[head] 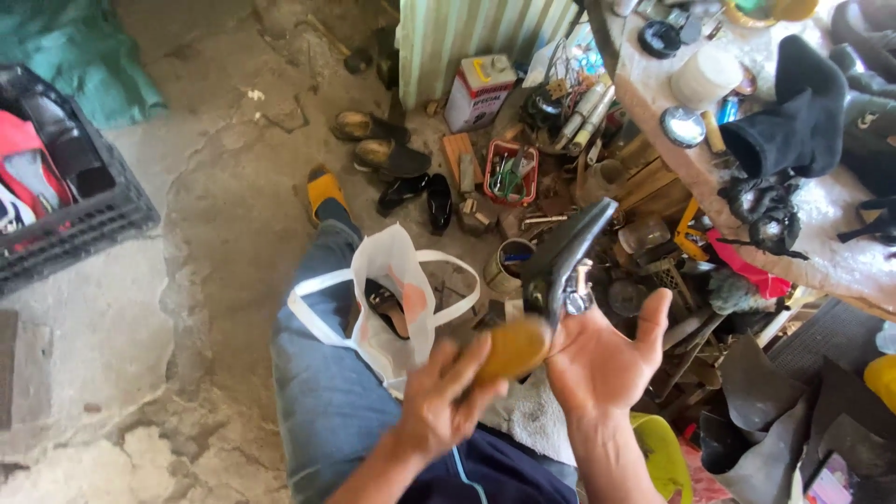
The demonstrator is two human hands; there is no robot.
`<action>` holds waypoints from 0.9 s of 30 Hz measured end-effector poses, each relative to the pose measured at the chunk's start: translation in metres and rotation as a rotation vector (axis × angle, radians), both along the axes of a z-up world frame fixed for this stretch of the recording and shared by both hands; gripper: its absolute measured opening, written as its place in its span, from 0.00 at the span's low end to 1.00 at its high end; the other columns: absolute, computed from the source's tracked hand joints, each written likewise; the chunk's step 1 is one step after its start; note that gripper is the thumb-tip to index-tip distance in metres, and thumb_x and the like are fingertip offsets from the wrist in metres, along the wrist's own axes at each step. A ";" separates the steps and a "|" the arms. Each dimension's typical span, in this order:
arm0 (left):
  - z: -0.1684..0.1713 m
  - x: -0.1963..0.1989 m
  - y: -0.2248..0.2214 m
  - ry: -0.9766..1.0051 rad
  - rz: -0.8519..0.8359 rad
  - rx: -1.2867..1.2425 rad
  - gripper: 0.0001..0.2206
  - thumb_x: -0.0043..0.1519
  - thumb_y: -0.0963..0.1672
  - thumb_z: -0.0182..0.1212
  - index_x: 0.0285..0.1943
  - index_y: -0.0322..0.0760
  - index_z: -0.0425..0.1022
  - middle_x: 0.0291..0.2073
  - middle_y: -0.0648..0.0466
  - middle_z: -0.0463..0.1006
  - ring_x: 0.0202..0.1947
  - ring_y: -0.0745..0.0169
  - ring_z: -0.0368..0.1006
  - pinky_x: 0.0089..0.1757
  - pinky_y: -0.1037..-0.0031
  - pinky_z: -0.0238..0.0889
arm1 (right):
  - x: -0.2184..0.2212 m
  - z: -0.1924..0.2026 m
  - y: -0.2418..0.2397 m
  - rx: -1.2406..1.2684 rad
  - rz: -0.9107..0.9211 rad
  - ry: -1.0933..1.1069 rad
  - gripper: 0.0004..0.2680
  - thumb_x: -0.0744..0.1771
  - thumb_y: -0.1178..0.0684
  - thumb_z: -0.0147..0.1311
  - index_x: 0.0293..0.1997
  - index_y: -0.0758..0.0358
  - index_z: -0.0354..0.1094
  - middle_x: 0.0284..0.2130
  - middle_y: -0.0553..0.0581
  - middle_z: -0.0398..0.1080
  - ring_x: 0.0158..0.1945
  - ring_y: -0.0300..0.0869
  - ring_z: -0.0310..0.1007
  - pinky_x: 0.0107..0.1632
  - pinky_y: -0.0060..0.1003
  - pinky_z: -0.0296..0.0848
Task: Inspecting, cleaning, and performing maintenance on various types of footwear using brushes and manual manipulation.
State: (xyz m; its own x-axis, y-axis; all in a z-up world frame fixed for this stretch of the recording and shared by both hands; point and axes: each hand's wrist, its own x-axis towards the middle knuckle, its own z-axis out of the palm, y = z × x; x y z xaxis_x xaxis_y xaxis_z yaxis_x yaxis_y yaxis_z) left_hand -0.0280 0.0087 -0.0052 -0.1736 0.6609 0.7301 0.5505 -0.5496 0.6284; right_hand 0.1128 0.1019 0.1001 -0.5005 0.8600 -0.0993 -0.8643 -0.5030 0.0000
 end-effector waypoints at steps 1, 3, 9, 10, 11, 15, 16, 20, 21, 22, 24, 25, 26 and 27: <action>-0.009 0.002 -0.011 -0.030 -0.033 -0.104 0.25 0.73 0.50 0.58 0.77 0.46 0.58 0.39 0.48 0.71 0.29 0.58 0.72 0.29 0.71 0.73 | 0.000 0.002 0.000 0.054 -0.023 -0.080 0.33 0.67 0.30 0.53 0.70 0.72 0.51 0.56 0.76 0.69 0.57 0.60 0.72 0.60 0.52 0.72; -0.014 -0.002 -0.012 -0.051 -0.063 -0.217 0.25 0.69 0.50 0.62 0.74 0.43 0.64 0.34 0.53 0.68 0.26 0.61 0.66 0.26 0.68 0.62 | -0.003 -0.004 -0.004 0.099 -0.045 -0.154 0.34 0.67 0.29 0.51 0.67 0.77 0.57 0.57 0.74 0.70 0.60 0.58 0.71 0.65 0.48 0.67; 0.013 -0.042 0.015 -0.180 0.105 -0.022 0.26 0.66 0.39 0.66 0.73 0.33 0.63 0.55 0.40 0.77 0.47 0.52 0.76 0.50 0.68 0.73 | -0.024 -0.025 -0.023 0.174 0.103 -0.441 0.33 0.69 0.28 0.43 0.68 0.77 0.57 0.58 0.71 0.70 0.57 0.55 0.74 0.57 0.46 0.72; 0.005 -0.038 0.004 -0.133 0.071 -0.153 0.26 0.65 0.42 0.67 0.72 0.37 0.64 0.58 0.43 0.78 0.51 0.52 0.77 0.51 0.68 0.73 | -0.023 -0.028 -0.021 0.238 0.078 -0.587 0.32 0.68 0.28 0.40 0.65 0.77 0.59 0.56 0.72 0.71 0.55 0.56 0.73 0.59 0.49 0.70; -0.005 -0.035 -0.008 -0.085 0.028 -0.291 0.26 0.64 0.46 0.68 0.72 0.40 0.66 0.60 0.46 0.79 0.56 0.51 0.78 0.53 0.68 0.73 | -0.022 -0.033 -0.021 0.291 0.043 -0.736 0.32 0.68 0.28 0.37 0.62 0.76 0.61 0.55 0.74 0.72 0.54 0.57 0.72 0.60 0.53 0.67; -0.001 -0.044 0.005 -0.233 0.039 -0.528 0.23 0.66 0.46 0.62 0.71 0.40 0.68 0.68 0.51 0.72 0.60 0.62 0.73 0.58 0.71 0.63 | -0.007 -0.115 -0.020 0.194 0.035 -0.855 0.22 0.70 0.38 0.37 0.59 0.69 0.66 0.57 0.69 0.73 0.59 0.58 0.73 0.64 0.57 0.67; -0.001 -0.044 0.009 -0.276 -0.008 -0.371 0.23 0.68 0.43 0.59 0.73 0.37 0.63 0.67 0.45 0.71 0.62 0.56 0.73 0.60 0.69 0.68 | -0.009 -0.123 -0.025 0.215 0.094 -0.874 0.26 0.67 0.34 0.40 0.63 0.68 0.62 0.59 0.70 0.71 0.61 0.58 0.73 0.65 0.56 0.67; -0.019 -0.040 -0.003 0.082 -0.035 -0.295 0.26 0.68 0.50 0.65 0.75 0.49 0.63 0.31 0.58 0.63 0.25 0.66 0.60 0.26 0.71 0.66 | -0.009 -0.135 -0.020 0.392 0.060 -0.920 0.25 0.69 0.32 0.46 0.58 0.69 0.66 0.47 0.60 0.73 0.49 0.43 0.72 0.50 0.39 0.72; -0.021 -0.047 0.005 0.077 -0.031 -0.301 0.26 0.68 0.50 0.65 0.75 0.49 0.63 0.31 0.58 0.63 0.25 0.66 0.60 0.26 0.71 0.66 | -0.015 -0.122 -0.019 0.389 0.068 -0.923 0.25 0.69 0.32 0.46 0.58 0.69 0.66 0.47 0.60 0.73 0.49 0.43 0.72 0.50 0.39 0.72; -0.023 -0.055 0.014 0.008 0.083 -0.271 0.26 0.67 0.47 0.66 0.75 0.45 0.63 0.37 0.56 0.72 0.29 0.67 0.64 0.29 0.73 0.67 | -0.022 -0.109 -0.017 0.426 0.137 -0.941 0.33 0.65 0.29 0.52 0.66 0.71 0.56 0.56 0.66 0.69 0.58 0.49 0.69 0.57 0.43 0.69; -0.029 -0.061 0.016 -0.070 0.203 -0.261 0.27 0.67 0.44 0.67 0.75 0.42 0.63 0.43 0.54 0.81 0.33 0.68 0.69 0.33 0.75 0.69 | -0.031 -0.102 -0.012 0.448 0.226 -0.964 0.43 0.61 0.26 0.58 0.75 0.73 0.46 0.65 0.72 0.64 0.67 0.55 0.66 0.65 0.46 0.67; -0.031 -0.061 0.013 0.061 0.184 -0.287 0.26 0.67 0.48 0.66 0.74 0.46 0.64 0.38 0.56 0.75 0.29 0.64 0.68 0.30 0.71 0.69 | -0.035 -0.106 -0.006 0.373 0.244 -1.023 0.30 0.61 0.49 0.49 0.71 0.73 0.51 0.61 0.72 0.68 0.64 0.54 0.70 0.64 0.46 0.70; -0.033 -0.061 0.009 0.193 0.162 -0.313 0.26 0.67 0.52 0.66 0.74 0.50 0.65 0.33 0.57 0.68 0.24 0.60 0.68 0.27 0.66 0.69 | -0.039 -0.111 0.000 0.298 0.263 -1.082 0.25 0.60 0.71 0.41 0.68 0.73 0.57 0.56 0.72 0.71 0.60 0.54 0.73 0.63 0.46 0.74; -0.027 -0.074 0.009 0.184 0.169 -0.339 0.26 0.67 0.52 0.66 0.74 0.50 0.65 0.33 0.57 0.68 0.24 0.60 0.68 0.27 0.66 0.69 | -0.044 -0.109 0.005 0.282 0.287 -1.087 0.25 0.60 0.71 0.41 0.68 0.73 0.57 0.56 0.72 0.71 0.60 0.54 0.73 0.63 0.46 0.74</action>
State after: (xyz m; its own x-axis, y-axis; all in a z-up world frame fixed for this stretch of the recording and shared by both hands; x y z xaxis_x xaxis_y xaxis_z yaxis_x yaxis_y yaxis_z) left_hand -0.1022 0.0178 -0.0321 -0.1877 0.8425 0.5049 0.7350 -0.2205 0.6412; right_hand 0.0687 0.1067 -0.0092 -0.4494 0.7884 -0.4201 -0.1937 -0.5451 -0.8157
